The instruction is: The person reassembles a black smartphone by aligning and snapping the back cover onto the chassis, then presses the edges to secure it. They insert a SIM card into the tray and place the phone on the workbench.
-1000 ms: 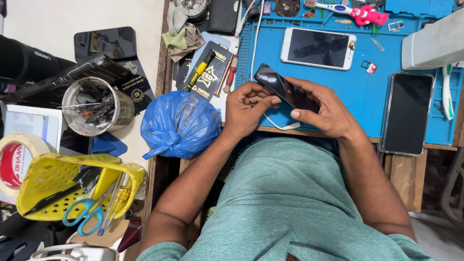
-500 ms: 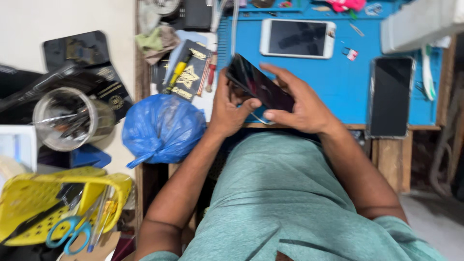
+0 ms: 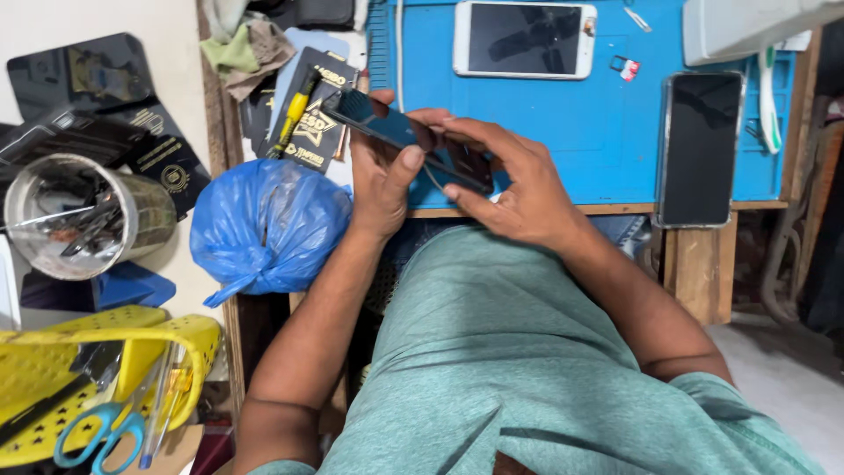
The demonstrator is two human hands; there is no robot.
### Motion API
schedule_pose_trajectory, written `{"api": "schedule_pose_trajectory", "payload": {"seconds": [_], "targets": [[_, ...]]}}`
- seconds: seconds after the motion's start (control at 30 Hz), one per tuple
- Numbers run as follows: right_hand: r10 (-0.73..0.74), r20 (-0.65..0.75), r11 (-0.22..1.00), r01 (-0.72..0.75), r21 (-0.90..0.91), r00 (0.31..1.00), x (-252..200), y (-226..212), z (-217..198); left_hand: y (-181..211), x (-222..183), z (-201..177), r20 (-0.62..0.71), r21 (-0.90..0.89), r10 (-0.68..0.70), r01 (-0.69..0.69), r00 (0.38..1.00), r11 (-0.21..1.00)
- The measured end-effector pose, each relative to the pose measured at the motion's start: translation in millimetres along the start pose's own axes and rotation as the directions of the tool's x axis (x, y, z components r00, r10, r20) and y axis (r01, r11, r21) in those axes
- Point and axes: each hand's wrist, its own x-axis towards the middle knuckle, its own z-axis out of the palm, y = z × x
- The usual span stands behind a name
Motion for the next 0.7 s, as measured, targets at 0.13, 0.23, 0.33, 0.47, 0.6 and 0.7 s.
{"api": "schedule_pose_trajectory", "payload": {"seconds": [0.13, 0.23, 0.33, 0.47, 0.6, 0.7], "targets": [[-0.126, -0.191, 0.983, 0.096, -0.156, 0.973, 1, -1, -4, 5, 7, 6, -0.057, -0.055, 0.002, -0.005, 0.998, 0.998], [-0.205, -0.225, 0.972, 0.17, -0.165, 0.953, 2, 3, -3, 14, 4, 8, -0.066, -0.207, -0.125, 0.109, 0.99, 0.972], [-0.358, -0.249, 0.92, 0.295, -0.258, 0.9, 5, 5, -3, 17, -4, 15, 0.056, -0.508, -0.192, 0.194, 0.98, 0.84], [-0.478, -0.282, 0.874, 0.421, -0.243, 0.832, 7, 0, -1, 17, -11, 20, 0.207, -0.721, -0.253, 0.322, 0.945, 0.614], [-0.472, -0.277, 0.877, 0.416, -0.24, 0.837, 5, -9, 2, 15, -11, 17, 0.304, -0.795, -0.237, 0.382, 0.923, 0.47], [-0.476, -0.25, 0.872, 0.416, -0.257, 0.843, 6, -13, 1, 13, -14, 17, 0.268, -0.753, -0.268, 0.375, 0.925, 0.541]]}}
